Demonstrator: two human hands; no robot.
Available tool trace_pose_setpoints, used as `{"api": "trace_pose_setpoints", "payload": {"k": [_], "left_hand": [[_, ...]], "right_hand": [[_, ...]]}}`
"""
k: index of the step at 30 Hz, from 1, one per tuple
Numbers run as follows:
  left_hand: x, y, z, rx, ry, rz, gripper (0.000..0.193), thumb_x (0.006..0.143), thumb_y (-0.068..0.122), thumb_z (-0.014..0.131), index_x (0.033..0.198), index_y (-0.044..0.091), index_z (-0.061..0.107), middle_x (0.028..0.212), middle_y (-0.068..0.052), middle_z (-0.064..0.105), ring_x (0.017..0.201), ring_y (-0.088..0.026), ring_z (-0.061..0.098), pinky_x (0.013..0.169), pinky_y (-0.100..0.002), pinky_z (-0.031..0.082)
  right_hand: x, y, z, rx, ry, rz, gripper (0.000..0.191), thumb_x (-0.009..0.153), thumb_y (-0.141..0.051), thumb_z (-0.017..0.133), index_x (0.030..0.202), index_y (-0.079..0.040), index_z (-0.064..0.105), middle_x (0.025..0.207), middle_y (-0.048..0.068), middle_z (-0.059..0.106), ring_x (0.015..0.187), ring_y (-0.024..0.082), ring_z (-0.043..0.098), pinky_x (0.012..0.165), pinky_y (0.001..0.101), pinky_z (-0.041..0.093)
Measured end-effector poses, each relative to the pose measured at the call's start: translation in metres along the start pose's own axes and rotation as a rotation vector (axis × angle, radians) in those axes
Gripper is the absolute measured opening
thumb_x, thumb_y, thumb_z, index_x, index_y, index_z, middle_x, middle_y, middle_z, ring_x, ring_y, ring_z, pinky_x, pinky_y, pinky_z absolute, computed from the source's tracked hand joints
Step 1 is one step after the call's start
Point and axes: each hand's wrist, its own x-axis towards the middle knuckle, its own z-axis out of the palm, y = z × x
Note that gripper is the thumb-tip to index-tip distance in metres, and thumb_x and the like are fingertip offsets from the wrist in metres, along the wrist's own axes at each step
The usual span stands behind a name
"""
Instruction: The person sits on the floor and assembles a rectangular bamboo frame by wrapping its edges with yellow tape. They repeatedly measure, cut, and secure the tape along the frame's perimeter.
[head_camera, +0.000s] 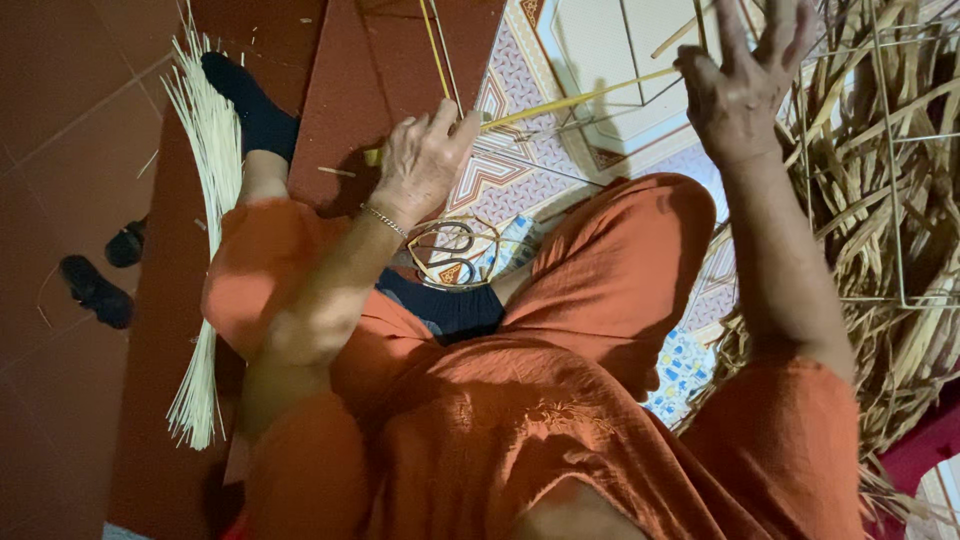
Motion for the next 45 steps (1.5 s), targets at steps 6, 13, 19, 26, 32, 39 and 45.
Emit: {"api": "trace_pose_setpoints", "payload": {"k": [6, 13, 19, 26, 32, 39, 45], "left_hand": [[0.002, 0.009, -0.005, -0.181, -0.043, -0.194, 0.012, 0.099, 0.016, 0.069, 0.11, 0.013, 0.072, 0.093, -0.014, 0.058, 0.069, -0.038, 0.067, 0.058, -0.052, 0.051], [0.002, 0.003, -0.001, -0.277, -0.063, -0.265, 0.009, 0.098, 0.024, 0.072, 0.103, 0.016, 0.074, 0.096, -0.012, 0.06, 0.072, -0.04, 0.068, 0.06, -0.054, 0.052], [0.0, -0.002, 0.003, -0.294, -0.064, -0.213, 0.008, 0.101, 0.024, 0.07, 0.1, 0.016, 0.073, 0.095, -0.012, 0.059, 0.071, -0.039, 0.068, 0.058, -0.053, 0.05], [0.004, -0.004, 0.004, -0.303, -0.093, -0.203, 0.007, 0.1, 0.024, 0.07, 0.1, 0.017, 0.072, 0.092, -0.011, 0.058, 0.07, -0.038, 0.067, 0.058, -0.053, 0.051], [0.007, -0.001, 0.0, -0.342, -0.089, -0.246, 0.01, 0.098, 0.022, 0.069, 0.105, 0.018, 0.073, 0.09, -0.015, 0.058, 0.067, -0.04, 0.066, 0.056, -0.054, 0.051], [0.003, -0.001, 0.007, -0.233, -0.066, -0.189, 0.017, 0.099, 0.025, 0.067, 0.094, 0.01, 0.067, 0.095, -0.02, 0.058, 0.065, -0.041, 0.066, 0.056, -0.055, 0.052], [-0.008, 0.003, 0.024, -0.064, -0.057, -0.132, 0.007, 0.095, 0.007, 0.06, 0.101, 0.004, 0.064, 0.104, -0.022, 0.056, 0.065, -0.037, 0.068, 0.057, -0.051, 0.055]], "right_hand": [[-0.007, -0.083, -0.028, 0.689, -0.038, 0.62, 0.016, 0.102, -0.028, 0.08, 0.105, -0.013, 0.078, 0.123, 0.016, 0.07, 0.117, 0.028, 0.06, 0.102, 0.0489, 0.05], [0.033, -0.178, -0.035, 1.774, -0.177, 1.456, 0.033, 0.104, -0.029, 0.06, 0.111, 0.001, 0.073, 0.095, 0.011, 0.078, 0.069, 0.011, 0.069, 0.066, 0.0267, 0.06], [0.048, -0.187, -0.021, 1.816, -0.022, 1.612, 0.027, 0.105, -0.022, 0.068, 0.1, 0.005, 0.071, 0.091, 0.019, 0.076, 0.066, 0.016, 0.07, 0.064, 0.0328, 0.063], [0.055, -0.194, -0.014, 2.006, 0.094, 1.612, 0.037, 0.098, -0.029, 0.068, 0.118, 0.003, 0.069, 0.106, 0.016, 0.078, 0.088, 0.02, 0.074, 0.085, 0.0365, 0.063], [0.049, -0.196, -0.013, 2.213, 0.098, 1.617, 0.035, 0.097, -0.033, 0.068, 0.119, -0.005, 0.068, 0.116, 0.012, 0.073, 0.106, 0.02, 0.069, 0.094, 0.0405, 0.059], [0.036, -0.21, 0.011, 1.755, 0.211, 1.397, 0.032, 0.107, -0.029, 0.064, 0.094, 0.0, 0.067, 0.089, 0.011, 0.072, 0.079, 0.016, 0.067, 0.073, 0.0302, 0.056], [0.036, -0.209, 0.007, 1.718, 0.135, 1.318, 0.039, 0.111, -0.032, 0.055, 0.089, -0.001, 0.064, 0.074, 0.01, 0.068, 0.063, 0.015, 0.063, 0.062, 0.0282, 0.054]]}}
